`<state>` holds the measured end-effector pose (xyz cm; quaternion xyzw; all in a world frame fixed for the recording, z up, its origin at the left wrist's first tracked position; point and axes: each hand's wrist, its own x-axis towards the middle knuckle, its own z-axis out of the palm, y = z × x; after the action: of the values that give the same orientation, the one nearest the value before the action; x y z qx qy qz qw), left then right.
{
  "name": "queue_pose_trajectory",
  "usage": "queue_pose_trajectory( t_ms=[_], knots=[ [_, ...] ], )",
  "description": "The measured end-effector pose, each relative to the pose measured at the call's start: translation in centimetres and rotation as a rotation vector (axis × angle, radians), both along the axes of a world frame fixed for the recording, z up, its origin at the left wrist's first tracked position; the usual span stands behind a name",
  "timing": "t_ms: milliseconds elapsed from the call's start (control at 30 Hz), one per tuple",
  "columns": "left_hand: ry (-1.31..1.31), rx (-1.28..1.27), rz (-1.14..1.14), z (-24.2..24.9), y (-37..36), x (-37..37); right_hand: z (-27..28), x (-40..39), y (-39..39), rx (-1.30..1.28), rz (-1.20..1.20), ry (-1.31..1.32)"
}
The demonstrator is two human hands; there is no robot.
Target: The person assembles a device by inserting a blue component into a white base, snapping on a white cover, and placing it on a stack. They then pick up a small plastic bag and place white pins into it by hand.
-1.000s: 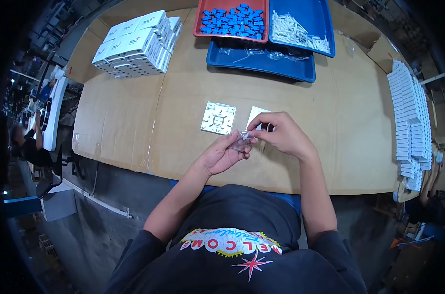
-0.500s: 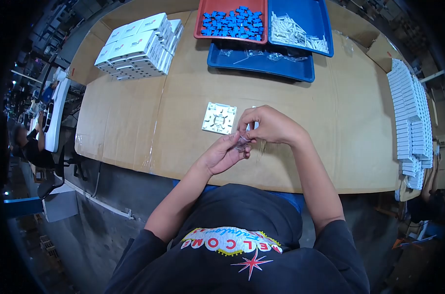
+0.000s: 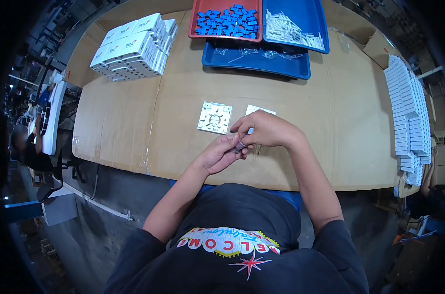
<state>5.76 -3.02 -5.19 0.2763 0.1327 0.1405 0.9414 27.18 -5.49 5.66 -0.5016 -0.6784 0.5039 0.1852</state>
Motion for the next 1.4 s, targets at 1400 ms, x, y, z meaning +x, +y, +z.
queue_pose_trajectory(
  t_ms=[1400],
  knots=[
    [-0.043, -0.196, -0.044, 0.9, 0.6, 0.1, 1.1, 21.6, 16.0, 0.484, -0.851, -0.907]
  ],
)
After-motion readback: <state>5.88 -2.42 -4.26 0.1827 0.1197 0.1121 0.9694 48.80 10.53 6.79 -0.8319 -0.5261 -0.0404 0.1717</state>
